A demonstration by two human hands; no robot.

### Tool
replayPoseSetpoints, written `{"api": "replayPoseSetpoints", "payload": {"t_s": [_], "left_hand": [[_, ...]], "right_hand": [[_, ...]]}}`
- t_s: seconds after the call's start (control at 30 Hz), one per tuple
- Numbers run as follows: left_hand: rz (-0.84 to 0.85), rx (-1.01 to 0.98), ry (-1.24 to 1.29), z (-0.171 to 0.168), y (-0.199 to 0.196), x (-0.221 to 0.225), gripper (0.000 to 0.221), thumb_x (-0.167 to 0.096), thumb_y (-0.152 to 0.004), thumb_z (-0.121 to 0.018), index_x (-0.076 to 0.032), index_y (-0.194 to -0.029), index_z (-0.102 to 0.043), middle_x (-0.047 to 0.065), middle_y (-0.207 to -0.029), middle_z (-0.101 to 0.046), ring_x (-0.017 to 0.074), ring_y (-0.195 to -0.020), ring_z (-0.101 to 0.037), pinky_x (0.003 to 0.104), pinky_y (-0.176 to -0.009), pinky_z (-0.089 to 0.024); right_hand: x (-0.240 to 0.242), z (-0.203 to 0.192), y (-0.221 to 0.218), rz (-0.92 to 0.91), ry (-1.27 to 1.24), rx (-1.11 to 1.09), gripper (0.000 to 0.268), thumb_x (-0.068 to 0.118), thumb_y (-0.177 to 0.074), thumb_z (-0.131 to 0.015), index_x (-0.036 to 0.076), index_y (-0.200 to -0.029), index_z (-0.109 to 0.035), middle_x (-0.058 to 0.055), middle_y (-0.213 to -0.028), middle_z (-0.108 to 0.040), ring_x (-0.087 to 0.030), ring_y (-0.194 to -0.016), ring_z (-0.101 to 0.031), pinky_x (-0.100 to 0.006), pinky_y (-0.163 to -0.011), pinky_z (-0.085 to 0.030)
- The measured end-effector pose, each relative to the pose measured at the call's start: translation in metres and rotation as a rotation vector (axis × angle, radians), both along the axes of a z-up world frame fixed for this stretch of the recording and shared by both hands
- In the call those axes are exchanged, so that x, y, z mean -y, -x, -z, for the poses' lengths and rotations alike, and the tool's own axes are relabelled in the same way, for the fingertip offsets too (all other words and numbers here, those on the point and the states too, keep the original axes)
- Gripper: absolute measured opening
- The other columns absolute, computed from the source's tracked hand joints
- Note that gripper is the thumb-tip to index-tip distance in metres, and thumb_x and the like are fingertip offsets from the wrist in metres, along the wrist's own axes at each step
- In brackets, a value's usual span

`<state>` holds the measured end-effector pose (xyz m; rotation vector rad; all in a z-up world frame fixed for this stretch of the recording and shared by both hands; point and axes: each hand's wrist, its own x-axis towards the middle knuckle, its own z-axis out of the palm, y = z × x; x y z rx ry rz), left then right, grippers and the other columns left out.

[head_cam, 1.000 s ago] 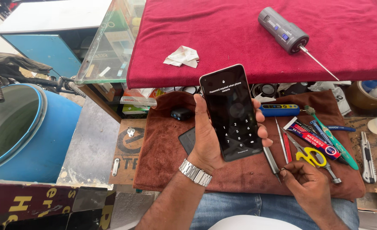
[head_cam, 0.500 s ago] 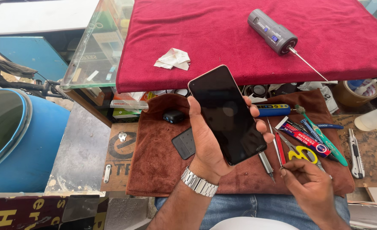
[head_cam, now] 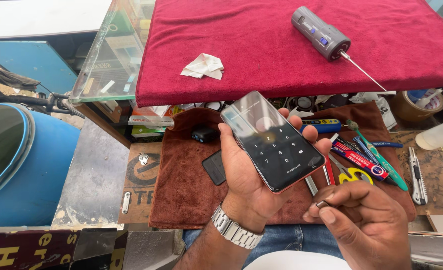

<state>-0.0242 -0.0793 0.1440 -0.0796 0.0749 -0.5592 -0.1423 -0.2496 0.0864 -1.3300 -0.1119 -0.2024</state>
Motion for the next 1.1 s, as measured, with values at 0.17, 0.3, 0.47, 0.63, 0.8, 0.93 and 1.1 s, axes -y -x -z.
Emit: {"api": "replayPoseSetpoints", "payload": {"t_s": [0.17, 0.3, 0.47, 0.63, 0.8, 0.93, 1.1], "left_hand": [[0.11, -0.032, -0.058, -0.002, 0.004, 0.002, 0.105, -0.097, -0.086, -0.017, -0.006, -0.119, -0.058, 0.01, -0.101, -0.07, 0.0368, -0.094, -0.07, 0.056, -0.086, -0.056], [0.104, -0.043, -0.006, -0.001, 0.006, 0.007, 0.106, -0.098, -0.089, -0.019, -0.004, -0.121, -0.057, 0.012, -0.102, -0.069, 0.0351, -0.095, -0.07, 0.058, -0.09, -0.057], [0.079, -0.035, -0.039, 0.004, 0.007, 0.011, 0.108, -0.099, -0.089, -0.017, -0.004, -0.122, -0.057, 0.013, -0.103, -0.069, 0.0347, -0.096, -0.069, 0.059, -0.091, -0.057], [0.071, -0.048, -0.035, 0.011, 0.008, 0.011, 0.113, -0.101, -0.086, -0.016, -0.004, -0.125, -0.057, 0.013, -0.105, -0.069, 0.0348, -0.097, -0.069, 0.059, -0.092, -0.057], [0.041, 0.047, 0.0, 0.018, 0.007, 0.014, 0.114, -0.102, -0.089, -0.016, -0.003, -0.128, -0.055, 0.014, -0.109, -0.068, 0.0355, -0.102, -0.068, 0.06, -0.095, -0.056], [0.043, 0.05, 0.016, 0.02, 0.008, 0.014, 0.113, -0.101, -0.089, -0.016, -0.003, -0.129, -0.056, 0.014, -0.11, -0.068, 0.0353, -0.102, -0.068, 0.059, -0.095, -0.055], [0.024, 0.067, -0.013, 0.017, 0.008, 0.014, 0.111, -0.1, -0.092, -0.016, -0.003, -0.129, -0.055, 0.014, -0.111, -0.067, 0.0353, -0.102, -0.068, 0.06, -0.097, -0.055]], "right_hand": [[-0.009, -0.005, -0.009, -0.032, -0.147, -0.096, 0.015, -0.006, -0.093, -0.067, -0.008, -0.107, -0.062, -0.023, -0.098, -0.075, -0.026, -0.094, -0.076, -0.043, -0.085, -0.065], [-0.016, -0.004, -0.007, -0.023, -0.116, -0.103, 0.014, -0.006, -0.092, -0.071, -0.011, -0.105, -0.066, -0.021, -0.1, -0.073, -0.023, -0.094, -0.074, -0.039, -0.088, -0.064], [-0.017, -0.003, -0.005, -0.055, -0.129, -0.106, 0.015, -0.003, -0.092, -0.073, -0.011, -0.105, -0.068, -0.019, -0.097, -0.074, -0.023, -0.091, -0.074, -0.035, -0.084, -0.061], [-0.019, -0.007, -0.004, -0.093, -0.22, -0.179, 0.017, 0.002, -0.096, -0.071, -0.01, -0.106, -0.066, -0.017, -0.091, -0.072, -0.021, -0.083, -0.071, -0.035, -0.075, -0.06], [-0.019, -0.012, -0.004, -0.106, -0.309, -0.281, 0.018, 0.007, -0.096, -0.069, -0.007, -0.106, -0.064, -0.015, -0.093, -0.072, -0.02, -0.08, -0.07, -0.036, -0.072, -0.061], [-0.02, -0.012, -0.006, -0.113, -0.309, -0.289, 0.019, 0.008, -0.098, -0.069, -0.008, -0.107, -0.064, -0.015, -0.091, -0.071, -0.019, -0.079, -0.069, -0.035, -0.071, -0.06], [-0.02, -0.012, -0.006, -0.097, -0.289, -0.301, 0.02, 0.009, -0.097, -0.071, -0.007, -0.107, -0.064, -0.015, -0.088, -0.071, -0.018, -0.077, -0.069, -0.033, -0.07, -0.06]]}}
